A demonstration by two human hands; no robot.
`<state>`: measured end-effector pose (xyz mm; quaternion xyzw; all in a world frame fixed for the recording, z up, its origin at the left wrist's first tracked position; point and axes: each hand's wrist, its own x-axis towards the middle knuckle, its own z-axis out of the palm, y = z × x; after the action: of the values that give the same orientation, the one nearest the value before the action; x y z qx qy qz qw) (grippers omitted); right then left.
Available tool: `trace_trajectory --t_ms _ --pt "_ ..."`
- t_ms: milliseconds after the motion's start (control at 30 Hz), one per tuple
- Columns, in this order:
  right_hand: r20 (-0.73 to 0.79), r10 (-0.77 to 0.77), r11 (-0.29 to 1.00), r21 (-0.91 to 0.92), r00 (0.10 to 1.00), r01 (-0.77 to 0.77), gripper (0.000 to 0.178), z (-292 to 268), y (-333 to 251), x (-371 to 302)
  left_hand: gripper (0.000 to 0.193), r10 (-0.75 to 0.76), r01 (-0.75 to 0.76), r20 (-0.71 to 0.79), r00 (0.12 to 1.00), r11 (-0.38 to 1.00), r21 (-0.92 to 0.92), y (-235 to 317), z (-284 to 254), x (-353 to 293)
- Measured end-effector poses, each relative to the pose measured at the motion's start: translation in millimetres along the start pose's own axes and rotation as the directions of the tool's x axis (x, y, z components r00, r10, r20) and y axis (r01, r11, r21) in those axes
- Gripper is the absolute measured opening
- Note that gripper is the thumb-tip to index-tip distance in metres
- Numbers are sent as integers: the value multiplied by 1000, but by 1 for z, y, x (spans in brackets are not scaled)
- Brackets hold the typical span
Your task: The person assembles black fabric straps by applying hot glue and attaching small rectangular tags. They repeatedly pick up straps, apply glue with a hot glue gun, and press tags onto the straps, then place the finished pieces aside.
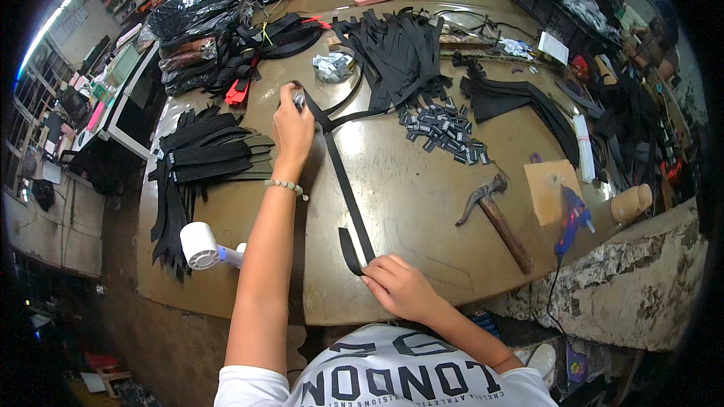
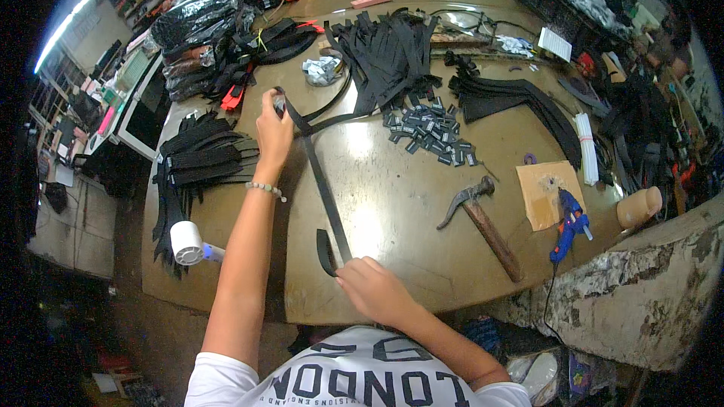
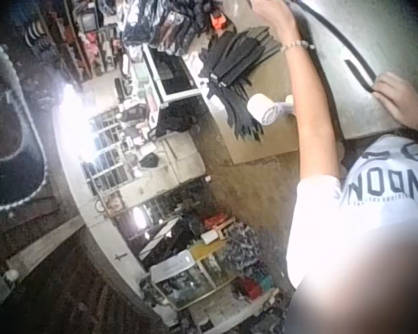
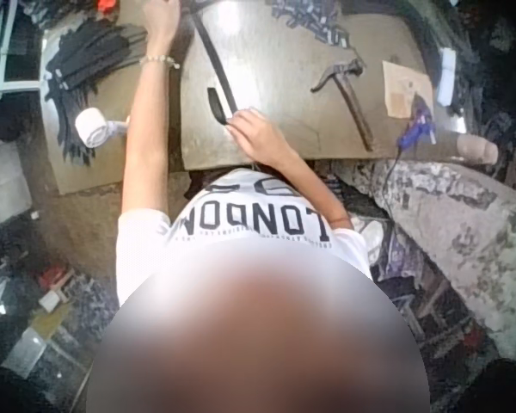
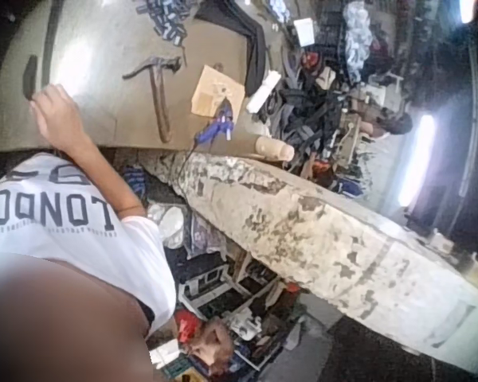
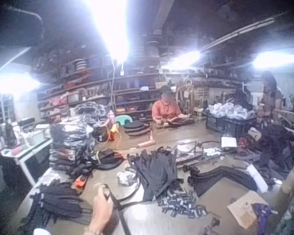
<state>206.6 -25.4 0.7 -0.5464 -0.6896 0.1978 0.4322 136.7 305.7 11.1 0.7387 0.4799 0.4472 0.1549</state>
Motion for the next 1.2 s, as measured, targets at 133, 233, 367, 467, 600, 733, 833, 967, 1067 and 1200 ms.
trace_trajectory --t_ms 133,233,367,467,600,733,833,967,1067,1200 --pt "-56 15 999 46 998 -12 14 2 3 0 35 -123 62 248 961 969 240 -3 -9 19" --pt "-116 42 997 66 992 -35 16 2 3 1 26 -193 45 338 921 916 400 3 -35 34" --pt "-115 119 988 111 986 -106 16 2 1 2 25 59 -69 53 997 976 208 19 -43 37" --pt "-125 176 978 136 976 -159 17 5 2 1 24 -136 -26 296 945 875 484 11 -30 28" --pt "-194 203 973 151 960 -175 20 9 7 -1 31 -116 -9 453 884 964 266 -16 -14 14" --pt "-199 359 915 265 912 -303 28 6 5 0 32 -156 159 373 915 987 22 -5 -34 -2" --pt "-317 289 942 260 903 -210 29 3 -2 4 30 -329 449 354 875 825 -343 28 -75 -67" --pt "228 478 520 706 848 -482 32 10 -9 8 29 -343 576 548 763 747 -333 57 -143 -177" --pt "784 170 70 594 597 -801 46 15 5 18 29 -337 578 566 752 750 -322 68 -174 -220" --pt "905 50 701 270 424 -660 49 -6 41 72 26 -452 671 544 707 673 -312 77 -196 -241"
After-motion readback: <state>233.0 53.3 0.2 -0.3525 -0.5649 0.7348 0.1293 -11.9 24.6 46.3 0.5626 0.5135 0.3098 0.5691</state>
